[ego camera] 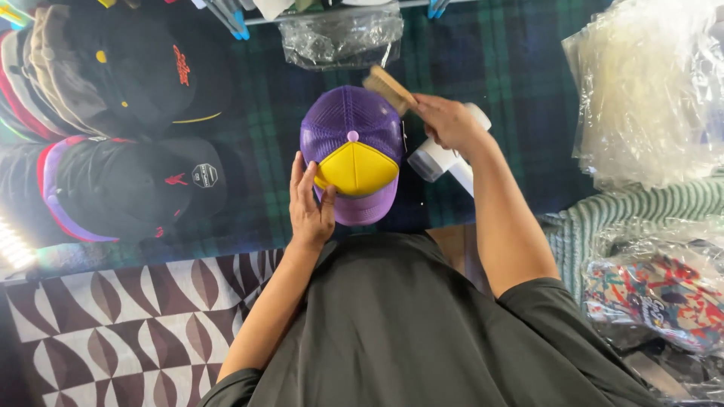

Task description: Cleaning a purple and yellow hat using a brush and a hair dryer to remove lint or dust.

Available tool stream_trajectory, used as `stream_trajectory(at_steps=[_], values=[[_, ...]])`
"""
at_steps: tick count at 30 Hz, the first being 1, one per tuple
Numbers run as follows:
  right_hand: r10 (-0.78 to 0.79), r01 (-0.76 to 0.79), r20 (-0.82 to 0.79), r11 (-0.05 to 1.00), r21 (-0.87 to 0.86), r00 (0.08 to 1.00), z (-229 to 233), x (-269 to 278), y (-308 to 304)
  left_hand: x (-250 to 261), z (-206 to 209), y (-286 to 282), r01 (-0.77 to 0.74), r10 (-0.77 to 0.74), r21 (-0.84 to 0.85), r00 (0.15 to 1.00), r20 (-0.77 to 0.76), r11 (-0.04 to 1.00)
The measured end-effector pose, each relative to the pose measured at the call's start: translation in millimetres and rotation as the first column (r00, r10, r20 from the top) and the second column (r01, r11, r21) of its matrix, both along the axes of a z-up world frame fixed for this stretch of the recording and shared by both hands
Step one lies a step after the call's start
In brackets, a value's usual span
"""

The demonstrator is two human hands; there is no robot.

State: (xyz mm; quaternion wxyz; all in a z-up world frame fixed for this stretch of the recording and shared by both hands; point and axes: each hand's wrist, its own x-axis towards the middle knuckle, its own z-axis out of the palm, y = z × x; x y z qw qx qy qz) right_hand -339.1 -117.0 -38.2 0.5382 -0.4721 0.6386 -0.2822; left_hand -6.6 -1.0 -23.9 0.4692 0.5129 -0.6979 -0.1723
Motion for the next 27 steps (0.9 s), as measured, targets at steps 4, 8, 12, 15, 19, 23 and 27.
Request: stream_trajectory(at_steps=[4, 8, 12, 15, 19, 23, 27], values=[[-0.108, 0.064, -0.346, 0.989, -0.135, 0.932, 26, 9, 45, -2, 1, -4, -0.004, 0.003, -0.027, 0.999, -0.046, 1.0], [-0.194, -0.064, -0.24, 0.636, -0.769, 0.951, 99, 81, 118, 3, 1, -1, -0.006, 0.006, -0.018, 1.0, 0.01, 1.0], [-0.34, 0.148, -0.144, 0.7, -0.699, 0.929, 14, 74, 144, 0, -3, -6, 0.005, -0.004, -0.045, 1.0, 0.006, 0.999], [-0.444, 0.362, -0.216, 0.872, -0.33, 0.87, 38, 69, 165, 2, 0, -3, 0.011, -0.011, -0.038, 1.0, -0.003, 0.999], [-0.322, 0.33, 0.106, 0.802, -0.497, 0.941, 32, 96, 181, -4, 3, -4, -0.008, 0.008, -0.028, 1.0, -0.015, 1.0], [-0.431, 0.409, 0.024, 0.836, -0.365, 0.902, 8, 77, 182, -5, 5, 1, -0.01, 0.01, -0.001, 1.0, -0.024, 1.0], [-0.434, 0.449, 0.117, 0.847, -0.285, 0.893, 56, 84, 204, -1, 8, 3, 0.003, -0.003, 0.005, 1.0, -0.01, 1.0]])
